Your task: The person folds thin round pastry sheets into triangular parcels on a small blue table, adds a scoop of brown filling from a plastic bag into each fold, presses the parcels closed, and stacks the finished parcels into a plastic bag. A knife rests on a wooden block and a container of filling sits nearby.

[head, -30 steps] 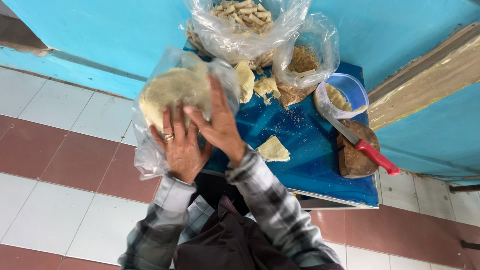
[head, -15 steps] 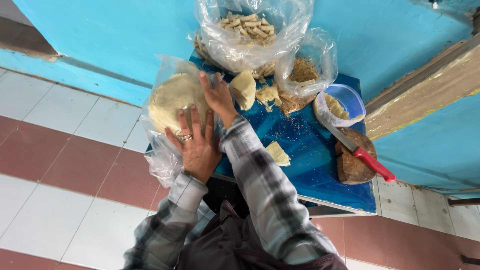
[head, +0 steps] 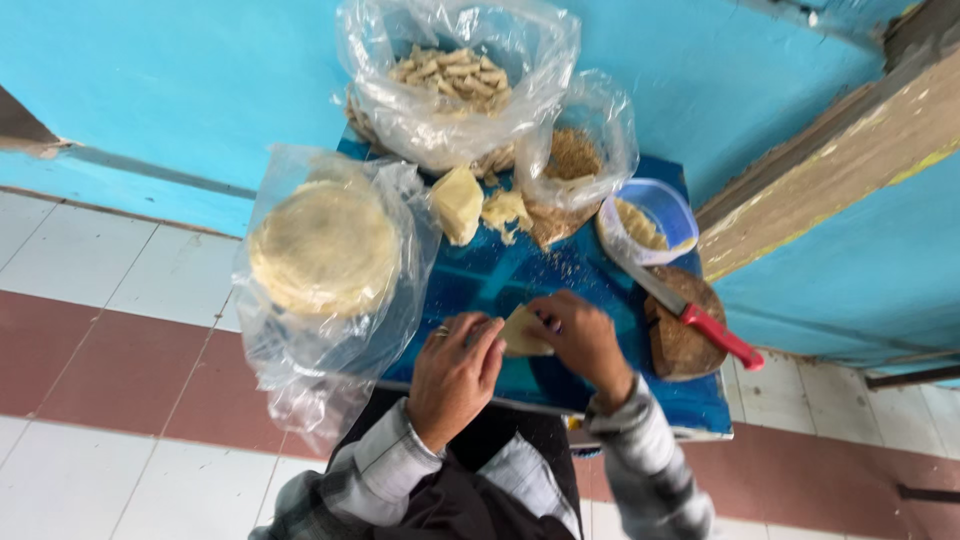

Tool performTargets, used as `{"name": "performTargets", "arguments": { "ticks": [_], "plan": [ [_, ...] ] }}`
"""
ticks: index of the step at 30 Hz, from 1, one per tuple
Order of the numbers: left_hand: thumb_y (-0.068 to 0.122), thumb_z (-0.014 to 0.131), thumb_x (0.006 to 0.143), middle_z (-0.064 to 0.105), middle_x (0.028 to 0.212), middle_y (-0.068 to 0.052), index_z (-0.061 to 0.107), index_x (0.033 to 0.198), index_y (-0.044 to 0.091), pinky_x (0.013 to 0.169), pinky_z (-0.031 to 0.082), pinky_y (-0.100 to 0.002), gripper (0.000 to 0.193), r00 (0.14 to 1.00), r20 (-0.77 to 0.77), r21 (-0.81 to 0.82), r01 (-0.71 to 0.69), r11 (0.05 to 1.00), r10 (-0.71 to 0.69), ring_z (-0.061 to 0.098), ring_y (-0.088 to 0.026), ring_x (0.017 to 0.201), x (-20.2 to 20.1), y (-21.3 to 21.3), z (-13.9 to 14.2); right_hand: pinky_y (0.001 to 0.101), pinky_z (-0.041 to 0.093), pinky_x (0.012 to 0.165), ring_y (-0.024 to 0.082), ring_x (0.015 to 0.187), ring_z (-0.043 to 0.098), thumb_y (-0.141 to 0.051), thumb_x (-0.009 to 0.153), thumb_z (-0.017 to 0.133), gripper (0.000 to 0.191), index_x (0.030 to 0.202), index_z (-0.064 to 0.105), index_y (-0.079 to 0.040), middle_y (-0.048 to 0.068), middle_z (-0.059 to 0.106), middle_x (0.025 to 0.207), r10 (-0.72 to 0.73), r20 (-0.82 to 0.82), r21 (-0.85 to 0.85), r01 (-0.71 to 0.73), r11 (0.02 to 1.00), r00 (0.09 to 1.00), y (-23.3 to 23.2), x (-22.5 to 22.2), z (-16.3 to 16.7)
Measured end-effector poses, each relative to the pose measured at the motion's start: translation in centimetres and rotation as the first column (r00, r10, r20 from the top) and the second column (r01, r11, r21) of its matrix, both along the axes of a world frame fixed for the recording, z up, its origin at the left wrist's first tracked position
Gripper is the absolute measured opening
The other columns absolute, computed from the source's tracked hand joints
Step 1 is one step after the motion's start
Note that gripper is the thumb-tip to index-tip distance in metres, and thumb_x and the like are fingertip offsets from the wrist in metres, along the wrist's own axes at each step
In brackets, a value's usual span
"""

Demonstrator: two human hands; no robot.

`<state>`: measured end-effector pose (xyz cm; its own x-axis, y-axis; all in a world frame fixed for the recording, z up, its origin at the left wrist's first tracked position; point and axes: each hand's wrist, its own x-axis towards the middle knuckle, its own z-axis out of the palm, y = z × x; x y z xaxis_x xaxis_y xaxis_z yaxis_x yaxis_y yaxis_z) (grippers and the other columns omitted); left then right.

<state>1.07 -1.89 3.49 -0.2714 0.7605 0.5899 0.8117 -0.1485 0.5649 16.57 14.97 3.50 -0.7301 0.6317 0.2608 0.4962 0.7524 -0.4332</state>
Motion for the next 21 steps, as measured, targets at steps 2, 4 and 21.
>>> {"name": "performTargets", "arguments": {
  "ticks": [2, 4, 21],
  "plan": [
    [0.018, 0.075, 0.088, 0.063, 0.104, -0.008, 0.069, 0.108, 0.005, 0.081, 0.049, -0.043, 0.024, 0.997, -0.077, -0.127, -0.011, 0.992, 0.001, 0.062, -0.03, 0.097, 0.4, 1.6, -0.7, 0.0364, 0.056, 0.063, 0.024, 0.075, 0.072, -0.028, 0.082, 0.081, 0.028, 0.104, 0.074, -0.014, 0.005, 0.071, 0.091, -0.044, -0.054, -0.036, 0.042, 0.998, 0.998, -1.1, 0.6, -1.2],
    [0.017, 0.076, 0.083, 0.061, 0.096, -0.009, 0.069, 0.1, 0.005, 0.077, 0.049, -0.044, 0.022, 0.995, -0.099, -0.19, 0.001, 0.982, -0.02, 0.062, -0.03, 0.092, 0.4, 2.7, -1.5, 0.0361, 0.056, 0.065, 0.024, 0.077, 0.073, -0.025, 0.083, 0.081, 0.026, 0.105, 0.074, -0.014, 0.005, 0.071, 0.093, -0.083, -0.105, -0.055, 0.077, 0.995, 0.991, -2.1, 1.0, -1.6],
    [0.012, 0.069, 0.093, 0.062, 0.087, -0.014, 0.062, 0.099, 0.001, 0.069, 0.054, -0.044, 0.014, 0.996, 0.094, -0.291, 0.032, 0.956, -0.005, 0.063, -0.031, 0.078, 0.0, 4.5, -2.5, 0.038, 0.049, 0.069, 0.022, 0.085, 0.068, -0.023, 0.076, 0.082, 0.026, 0.1, 0.078, -0.013, 0.002, 0.074, 0.096, 0.047, -0.025, 0.194, -0.041, 0.98, 0.999, -5.1, 1.8, 0.5]
  ]
}}
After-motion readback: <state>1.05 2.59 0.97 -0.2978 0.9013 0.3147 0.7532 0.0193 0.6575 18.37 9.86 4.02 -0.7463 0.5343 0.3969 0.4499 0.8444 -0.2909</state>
